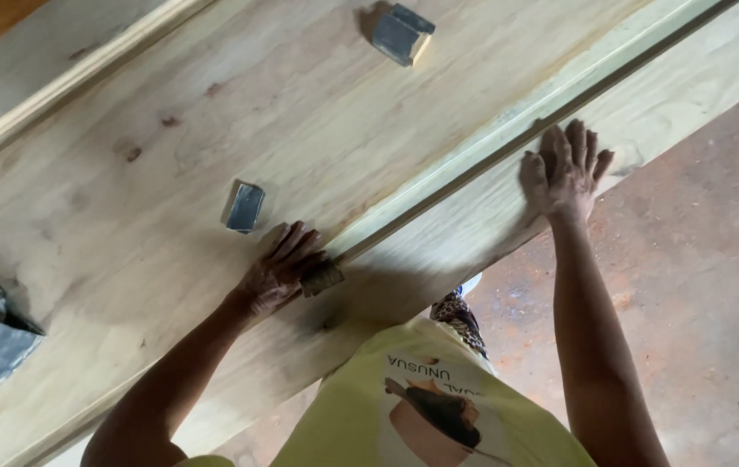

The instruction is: Sand the surface and edges of a wooden door using sandpaper blocks to prepare it for finishing.

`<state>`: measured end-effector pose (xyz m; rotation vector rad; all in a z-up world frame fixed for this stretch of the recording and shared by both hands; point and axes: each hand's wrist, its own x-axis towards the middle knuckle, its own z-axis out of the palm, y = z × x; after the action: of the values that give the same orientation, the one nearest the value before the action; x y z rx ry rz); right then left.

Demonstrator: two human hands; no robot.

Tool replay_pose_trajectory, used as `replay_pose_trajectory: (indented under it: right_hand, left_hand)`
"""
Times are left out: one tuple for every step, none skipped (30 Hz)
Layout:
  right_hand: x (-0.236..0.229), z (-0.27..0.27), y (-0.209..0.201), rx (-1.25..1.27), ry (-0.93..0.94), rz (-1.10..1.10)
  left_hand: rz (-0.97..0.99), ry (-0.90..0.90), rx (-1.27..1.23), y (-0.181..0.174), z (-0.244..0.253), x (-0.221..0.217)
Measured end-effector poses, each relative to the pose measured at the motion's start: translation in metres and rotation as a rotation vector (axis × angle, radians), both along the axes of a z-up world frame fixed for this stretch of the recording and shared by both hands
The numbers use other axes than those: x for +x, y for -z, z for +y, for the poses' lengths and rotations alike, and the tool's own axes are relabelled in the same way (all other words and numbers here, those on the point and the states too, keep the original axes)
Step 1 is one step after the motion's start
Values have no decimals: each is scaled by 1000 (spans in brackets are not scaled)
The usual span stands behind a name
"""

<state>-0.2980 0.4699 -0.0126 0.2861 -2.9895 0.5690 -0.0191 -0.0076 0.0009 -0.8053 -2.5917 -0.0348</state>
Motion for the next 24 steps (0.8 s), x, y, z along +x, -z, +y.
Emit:
replay_pose_trajectory:
  right_hand:
    - [0,0,-7,3,20,-17]
    - [3,-2,-6,3,22,-22]
    - [3,-3,-7,-33,26,6]
    - [3,-4,-7,-69,30,35]
    - [4,-5,-10,-70,32,32]
    - [6,-6,-13,-45,30,29]
    - [8,-7,-15,-19,27,24]
    - [7,-9,-14,-21,30,20]
    - [5,-8,-15,-38,28,15]
    - [4,-7,-15,-55,26,10]
    - [3,-6,-12,-53,36,12]
    - [1,-4,-10,-55,33,8]
    - [-2,-4,-9,-60,28,8]
    - [-6,-3,-2,-61,37,13]
    - [-8,-1,5,-33,47,14]
    - [-12,2,12,-6,58,14]
    - [-10,3,12,-5,78,19]
    - [-8,4,13,-12,53,79]
    - [-6,5,14,-17,30,140]
    - [-5,5,11,-13,53,144]
    - [-6,4,9,-60,43,145]
    - [-7,3,6,-107,34,147]
    - [-4,1,0,-101,56,156]
    - [-3,-1,-6,-92,59,172]
  left_hand:
    - [-1,16,-1,4,-1,-5]
    - [-6,18,-1,3,-1,-3]
    - [-8,24,8,1,0,-3]
    - [-10,29,16,-1,1,-4]
    - [-13,31,15,4,1,-7]
    - [-25,39,6,8,2,-10]
    - [-38,48,-4,13,3,-13]
    - [-42,51,-6,13,11,-20]
    - [-67,44,-60,14,20,-30]
    - [-91,38,-115,15,30,-40]
    - [-88,48,-113,14,41,-51]
    - [-126,30,-99,12,53,-62]
    - [-161,10,-86,10,65,-74]
    - [-155,19,-87,12,77,-88]
    - [-104,3,-69,15,90,-103]
    - [-53,-13,-49,18,104,-118]
    - [-48,8,-48,26,115,-135]
    - [-129,-18,-76,34,127,-153]
    - [-210,-41,-104,42,140,-171]
    - [-204,-18,-103,42,154,-190]
    - [-279,-13,-84,41,168,-209]
    - [-354,-9,-67,40,183,-229]
    - [-345,15,-67,45,198,-250]
    - [-229,28,-28,48,214,-271]
